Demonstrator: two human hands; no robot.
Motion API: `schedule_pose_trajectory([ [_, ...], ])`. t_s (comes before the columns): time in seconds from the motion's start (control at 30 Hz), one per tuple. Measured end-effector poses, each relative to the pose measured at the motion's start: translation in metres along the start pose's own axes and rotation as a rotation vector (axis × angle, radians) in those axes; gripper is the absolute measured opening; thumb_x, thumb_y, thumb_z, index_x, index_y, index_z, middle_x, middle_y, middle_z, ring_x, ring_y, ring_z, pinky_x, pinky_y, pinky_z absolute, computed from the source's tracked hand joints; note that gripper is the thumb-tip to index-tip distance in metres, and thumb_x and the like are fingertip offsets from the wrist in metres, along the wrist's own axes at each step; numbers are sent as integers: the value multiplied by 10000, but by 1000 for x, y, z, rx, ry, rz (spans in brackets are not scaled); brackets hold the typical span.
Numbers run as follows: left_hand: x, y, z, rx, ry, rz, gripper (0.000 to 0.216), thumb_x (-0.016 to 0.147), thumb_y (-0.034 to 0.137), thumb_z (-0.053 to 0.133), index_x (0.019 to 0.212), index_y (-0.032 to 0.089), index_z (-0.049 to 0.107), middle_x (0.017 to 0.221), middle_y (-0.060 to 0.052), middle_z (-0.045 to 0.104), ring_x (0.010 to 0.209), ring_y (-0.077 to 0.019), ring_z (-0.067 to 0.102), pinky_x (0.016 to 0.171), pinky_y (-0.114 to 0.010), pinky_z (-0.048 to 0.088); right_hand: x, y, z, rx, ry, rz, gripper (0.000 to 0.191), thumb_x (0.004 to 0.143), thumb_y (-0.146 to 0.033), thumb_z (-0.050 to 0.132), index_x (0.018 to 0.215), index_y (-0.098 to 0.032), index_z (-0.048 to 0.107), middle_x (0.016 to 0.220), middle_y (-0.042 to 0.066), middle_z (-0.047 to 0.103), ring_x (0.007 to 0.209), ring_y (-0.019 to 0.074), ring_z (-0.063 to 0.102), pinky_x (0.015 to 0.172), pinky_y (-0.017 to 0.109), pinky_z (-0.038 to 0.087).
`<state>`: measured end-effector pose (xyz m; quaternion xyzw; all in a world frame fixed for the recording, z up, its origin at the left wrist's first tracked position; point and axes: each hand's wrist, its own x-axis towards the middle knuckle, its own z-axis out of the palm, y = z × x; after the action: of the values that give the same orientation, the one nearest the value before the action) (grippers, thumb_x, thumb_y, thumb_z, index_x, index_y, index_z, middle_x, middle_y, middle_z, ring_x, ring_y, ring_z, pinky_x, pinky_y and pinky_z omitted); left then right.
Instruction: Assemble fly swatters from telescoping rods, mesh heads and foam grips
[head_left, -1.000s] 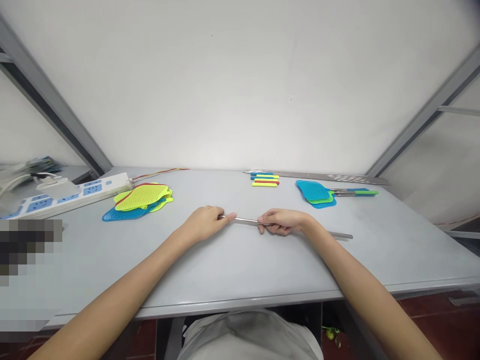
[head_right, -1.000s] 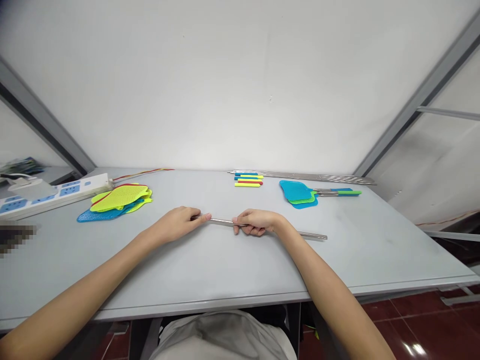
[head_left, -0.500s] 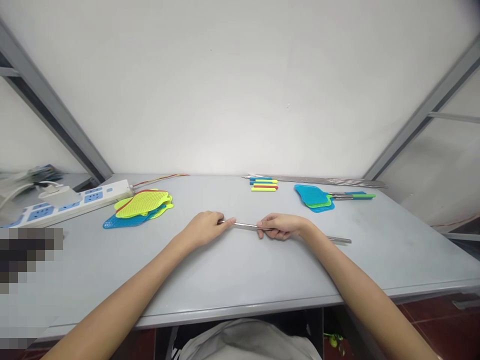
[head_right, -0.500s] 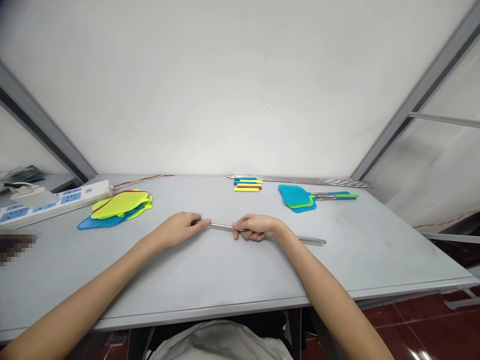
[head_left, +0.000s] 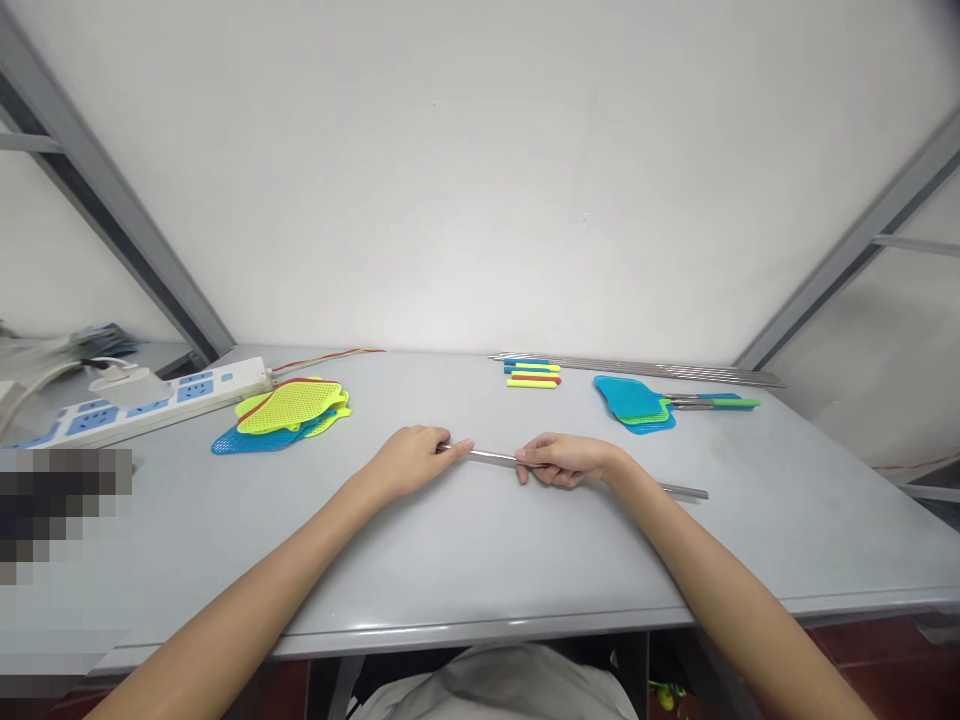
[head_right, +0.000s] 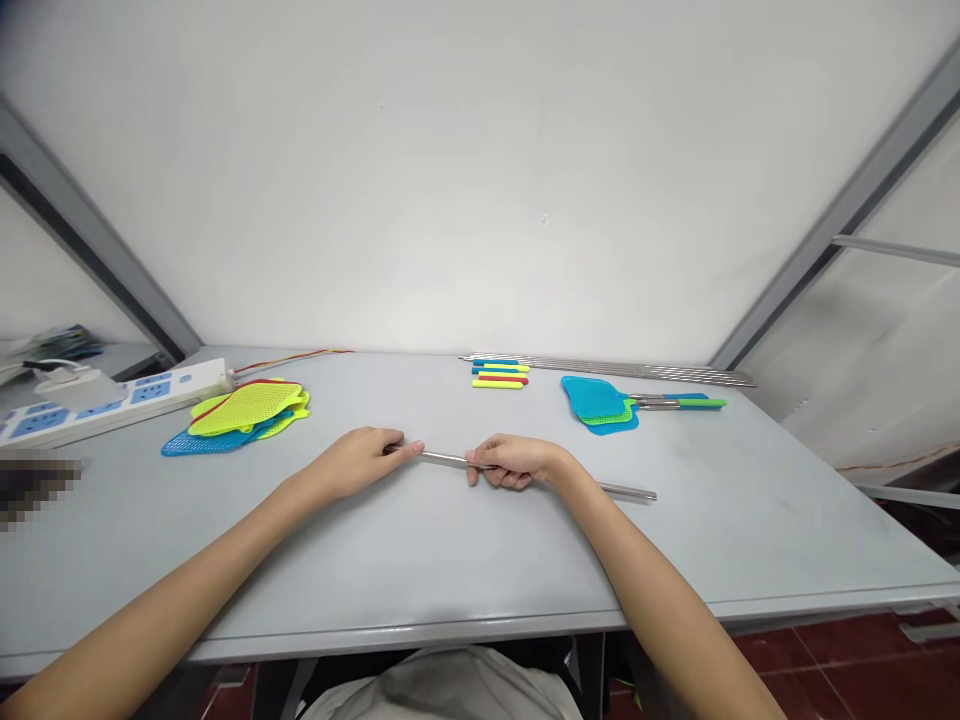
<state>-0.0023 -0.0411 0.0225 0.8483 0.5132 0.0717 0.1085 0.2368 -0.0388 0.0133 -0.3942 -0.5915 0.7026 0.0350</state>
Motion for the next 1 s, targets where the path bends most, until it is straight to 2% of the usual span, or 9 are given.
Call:
schedule_pose_trajectory([
  [0.37, -4, 11, -2, 228, 56, -29, 625, 690, 676, 165, 541, 188, 525, 518, -40, 571, 523, -175, 524, 451, -249, 222, -4, 3, -1, 9, -37, -34, 348, 778, -444, 414, 791, -115, 525, 467, -90, 204, 347, 19, 141, 281, 134, 126],
  [0.7, -8, 17, 5, 307, 137, -2, 627, 706, 665, 151, 542, 192, 529, 539, -44, 592, 520, -179, 539, 432, -240, 162, -8, 4, -2, 11, -55, -5, 348, 754, -460, 450, 744, -116, 505, 452, -95, 203, 338, 17, 158, 279, 128, 106],
  [1.0, -10, 24, 10, 341, 224, -22, 599, 706, 654, 199, 524, 186, 526, 529, -45, 596, 505, -174, 532, 435, -245, 166, -6, 5, 0, 55, -86, 27, 327, 756, -457, 443, 687, -138, 451, 424, -108, 193, 321, 16, 115, 257, 117, 116],
])
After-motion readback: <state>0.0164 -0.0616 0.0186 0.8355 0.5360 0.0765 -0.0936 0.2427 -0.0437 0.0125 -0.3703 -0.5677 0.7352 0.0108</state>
